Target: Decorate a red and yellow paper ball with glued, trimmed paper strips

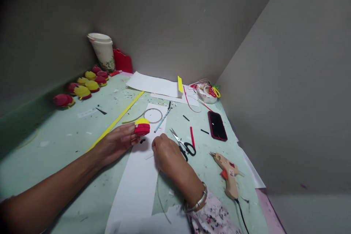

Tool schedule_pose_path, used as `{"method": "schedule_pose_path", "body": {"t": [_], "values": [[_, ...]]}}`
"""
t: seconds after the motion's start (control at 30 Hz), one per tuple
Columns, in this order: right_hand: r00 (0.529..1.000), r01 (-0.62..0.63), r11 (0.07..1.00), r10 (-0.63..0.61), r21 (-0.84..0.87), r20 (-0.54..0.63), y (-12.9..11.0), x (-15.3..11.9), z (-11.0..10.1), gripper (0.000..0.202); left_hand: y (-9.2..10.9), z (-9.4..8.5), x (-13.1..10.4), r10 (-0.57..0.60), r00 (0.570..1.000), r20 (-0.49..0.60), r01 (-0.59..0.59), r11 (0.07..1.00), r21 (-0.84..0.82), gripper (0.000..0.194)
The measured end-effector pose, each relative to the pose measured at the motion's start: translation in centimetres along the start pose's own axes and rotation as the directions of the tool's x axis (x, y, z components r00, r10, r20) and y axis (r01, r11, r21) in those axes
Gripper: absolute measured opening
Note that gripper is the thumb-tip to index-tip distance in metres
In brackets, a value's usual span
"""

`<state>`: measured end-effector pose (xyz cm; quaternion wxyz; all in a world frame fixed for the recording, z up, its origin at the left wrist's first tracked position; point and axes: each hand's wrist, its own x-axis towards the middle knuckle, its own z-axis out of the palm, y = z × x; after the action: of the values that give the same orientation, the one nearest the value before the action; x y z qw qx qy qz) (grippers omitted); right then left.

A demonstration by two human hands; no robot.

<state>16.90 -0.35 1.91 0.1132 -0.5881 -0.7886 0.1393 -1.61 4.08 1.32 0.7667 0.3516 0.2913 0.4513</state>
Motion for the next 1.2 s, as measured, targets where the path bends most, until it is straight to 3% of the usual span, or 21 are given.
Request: {"method": "schedule_pose_path", "body": {"t": [0.33,0.5,0.7,0.9,1.2], "values": [[1.0,-0.002,0.997,0.002,0.079,0.001,0.5,0.2,0.1,0.016,-0.2,-0.5,0.1,-0.004,0.999,0.038,0.003,1.0,0.029,0.017],[0.999,0.014,0.985,-0.007,0.173,-0.042,0.9,-0.1,-2.7,0.015,-0.2,-0.5,0.0,-0.002,0.998,0.066,-0.002,0.999,0.054,0.016],[0.976,0.037,0.894,0.063,0.447,-0.207,-0.1,-1.3,-5.8,0.01,-0.3,-0.2,-0.1,-0.067,0.992,0.103,0.052,0.988,0.143,0.025],[0.963,0.089,0.909,0.026,0.407,-0.268,-0.7,-1.2,-5.0,0.01,-0.7,-0.4,-0.1,-0.11,0.986,0.124,0.081,0.973,0.217,0.031],[0.964,0.09,0.929,0.009,0.36,-0.265,-1.0,-1.1,-4.8,0.01,-1.0,-0.7,0.0,-0.125,0.981,0.147,0.087,0.967,0.238,0.032]]}}
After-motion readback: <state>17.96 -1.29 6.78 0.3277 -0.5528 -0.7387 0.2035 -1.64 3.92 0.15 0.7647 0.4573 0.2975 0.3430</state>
